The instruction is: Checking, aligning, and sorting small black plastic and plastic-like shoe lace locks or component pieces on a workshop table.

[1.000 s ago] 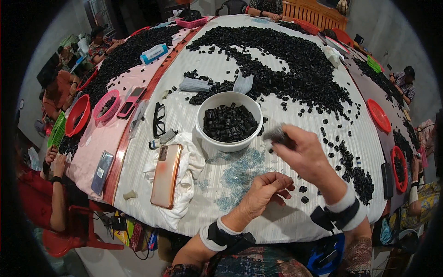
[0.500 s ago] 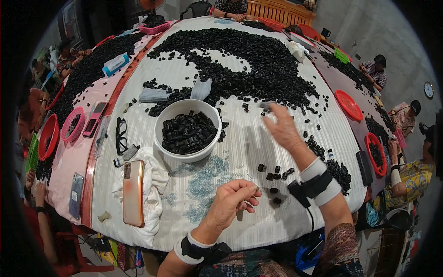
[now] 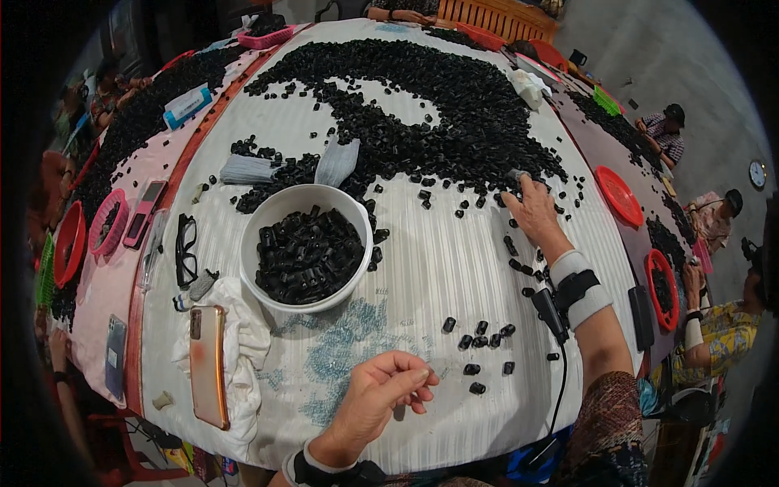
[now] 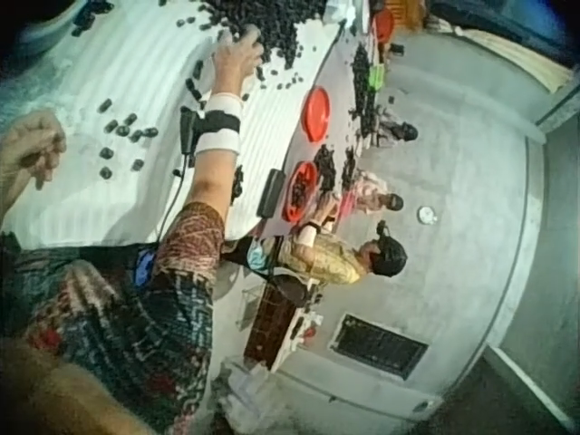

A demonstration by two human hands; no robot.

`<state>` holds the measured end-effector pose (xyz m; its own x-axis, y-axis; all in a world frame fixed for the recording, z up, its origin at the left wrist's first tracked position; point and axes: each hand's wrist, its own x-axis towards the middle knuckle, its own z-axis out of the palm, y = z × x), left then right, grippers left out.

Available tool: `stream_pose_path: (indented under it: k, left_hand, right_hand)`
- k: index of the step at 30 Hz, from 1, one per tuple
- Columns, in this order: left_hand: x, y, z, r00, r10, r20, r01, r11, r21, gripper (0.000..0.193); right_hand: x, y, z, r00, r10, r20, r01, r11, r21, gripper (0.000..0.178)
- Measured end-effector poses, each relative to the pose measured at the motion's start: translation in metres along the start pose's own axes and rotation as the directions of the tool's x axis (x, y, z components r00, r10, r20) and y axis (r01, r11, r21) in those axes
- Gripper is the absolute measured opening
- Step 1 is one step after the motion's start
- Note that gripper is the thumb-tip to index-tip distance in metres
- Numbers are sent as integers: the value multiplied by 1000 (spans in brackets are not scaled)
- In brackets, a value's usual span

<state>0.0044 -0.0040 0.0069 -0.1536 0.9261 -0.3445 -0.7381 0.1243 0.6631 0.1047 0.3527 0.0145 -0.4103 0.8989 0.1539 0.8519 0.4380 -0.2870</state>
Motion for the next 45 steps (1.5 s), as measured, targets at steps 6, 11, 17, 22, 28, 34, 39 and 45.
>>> stream_pose_path:
  k: [6, 11, 17, 22, 28, 34, 39, 45]
  left_hand:
    - [2, -1, -6, 1000, -23, 9, 23, 1000, -13, 15]
    - [3, 3, -3, 999, -37, -4, 37, 999, -18, 15]
    - [3, 4, -4, 999, -24, -43, 25, 999, 29, 16]
    - [5, -2, -3, 996, 41, -77, -36, 997, 65, 16]
    - [7, -3, -5, 993, 88, -78, -83, 995, 64, 15]
    - [11, -3, -3, 993, 103, -53, -99, 993, 66, 16]
    - [12, -4, -6, 976, 179, -121, -171, 982, 73, 16]
    - [11, -2, -9, 954, 261, -150, -264, 964, -3, 16]
  right_hand:
    - [30, -8, 16, 996, 76, 36, -78, 996, 45, 69]
    - [28, -35, 37, 988, -151, 44, 149, 988, 37, 66]
    - [7, -46, 46, 926, -368, 81, 361, 929, 84, 56]
    - [-37, -31, 38, 836, -547, 42, 519, 813, 265, 43]
    - [-111, -29, 1, 772, -565, 291, 553, 823, 132, 39]
    - [-178, -14, -22, 723, -616, 311, 624, 776, 87, 39]
    - [-220, -4, -31, 700, -658, 276, 674, 737, 47, 37]
    - [-249, 1, -45, 687, -711, 150, 700, 703, 125, 32]
